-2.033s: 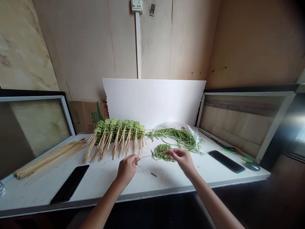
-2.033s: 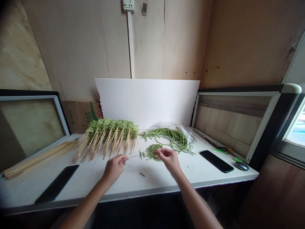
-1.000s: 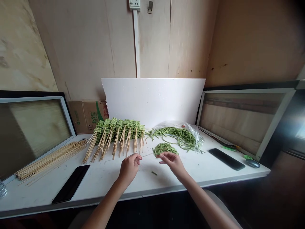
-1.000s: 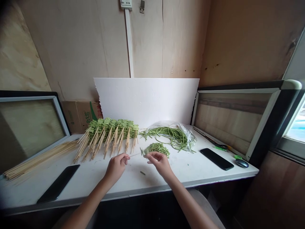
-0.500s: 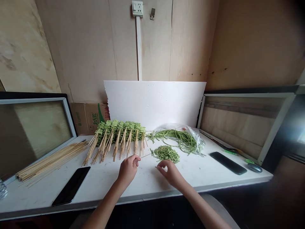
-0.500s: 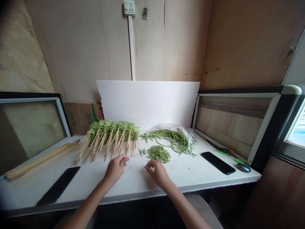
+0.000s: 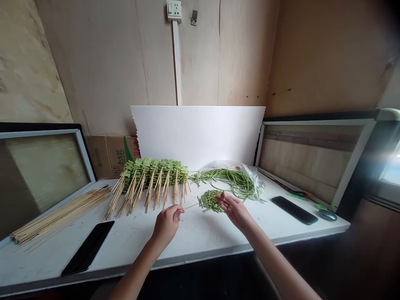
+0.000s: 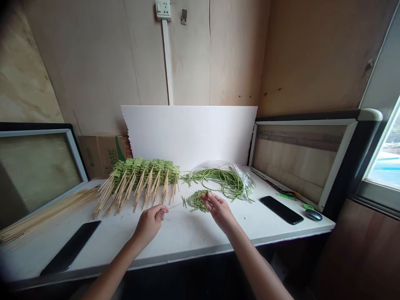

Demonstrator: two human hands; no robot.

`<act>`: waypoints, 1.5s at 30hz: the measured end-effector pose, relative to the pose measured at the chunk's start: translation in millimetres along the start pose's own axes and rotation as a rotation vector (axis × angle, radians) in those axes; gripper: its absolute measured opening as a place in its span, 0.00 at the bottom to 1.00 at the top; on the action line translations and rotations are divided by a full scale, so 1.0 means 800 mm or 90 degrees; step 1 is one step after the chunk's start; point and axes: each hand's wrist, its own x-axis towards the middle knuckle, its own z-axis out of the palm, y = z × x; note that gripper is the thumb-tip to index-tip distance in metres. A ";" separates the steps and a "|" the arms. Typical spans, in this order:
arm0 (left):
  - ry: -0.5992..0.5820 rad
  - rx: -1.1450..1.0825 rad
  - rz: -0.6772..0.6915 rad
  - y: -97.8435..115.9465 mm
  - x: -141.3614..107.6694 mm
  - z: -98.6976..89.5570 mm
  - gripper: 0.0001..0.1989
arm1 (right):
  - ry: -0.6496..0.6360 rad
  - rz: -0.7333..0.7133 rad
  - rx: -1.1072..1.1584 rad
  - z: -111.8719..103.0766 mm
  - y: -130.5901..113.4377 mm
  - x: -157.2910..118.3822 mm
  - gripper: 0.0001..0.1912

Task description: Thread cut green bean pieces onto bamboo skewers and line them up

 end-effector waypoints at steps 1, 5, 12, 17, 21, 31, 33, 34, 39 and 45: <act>-0.001 -0.002 0.002 0.001 0.000 0.000 0.13 | -0.002 0.000 0.011 0.001 0.000 -0.001 0.16; -0.001 -0.001 0.012 0.004 -0.001 -0.001 0.13 | -0.008 0.006 0.032 0.003 0.000 -0.002 0.15; 0.012 0.005 0.021 0.002 -0.001 -0.001 0.13 | 0.007 -0.010 0.025 0.002 0.000 -0.001 0.16; 0.021 0.019 0.040 0.000 -0.001 -0.002 0.13 | 0.019 -0.028 -0.011 0.001 -0.002 0.000 0.16; 0.027 0.047 0.058 0.001 -0.001 -0.005 0.14 | 0.041 -0.057 -0.097 0.001 -0.006 -0.001 0.17; 0.028 0.064 0.076 0.000 -0.002 -0.003 0.16 | 0.042 -0.068 -0.136 0.003 -0.002 -0.006 0.18; 0.029 0.065 0.076 -0.002 -0.002 -0.004 0.16 | 0.030 -0.067 -0.144 0.005 -0.001 -0.007 0.18; 0.030 0.064 0.076 -0.003 -0.002 -0.004 0.16 | 0.025 -0.070 -0.151 0.006 -0.001 -0.008 0.18; 0.038 0.052 0.067 0.000 -0.003 -0.001 0.16 | 0.026 -0.105 -0.192 0.020 -0.002 -0.016 0.17; 0.028 0.025 0.066 0.017 -0.006 0.002 0.15 | 0.049 -0.086 -0.205 0.046 0.020 -0.025 0.19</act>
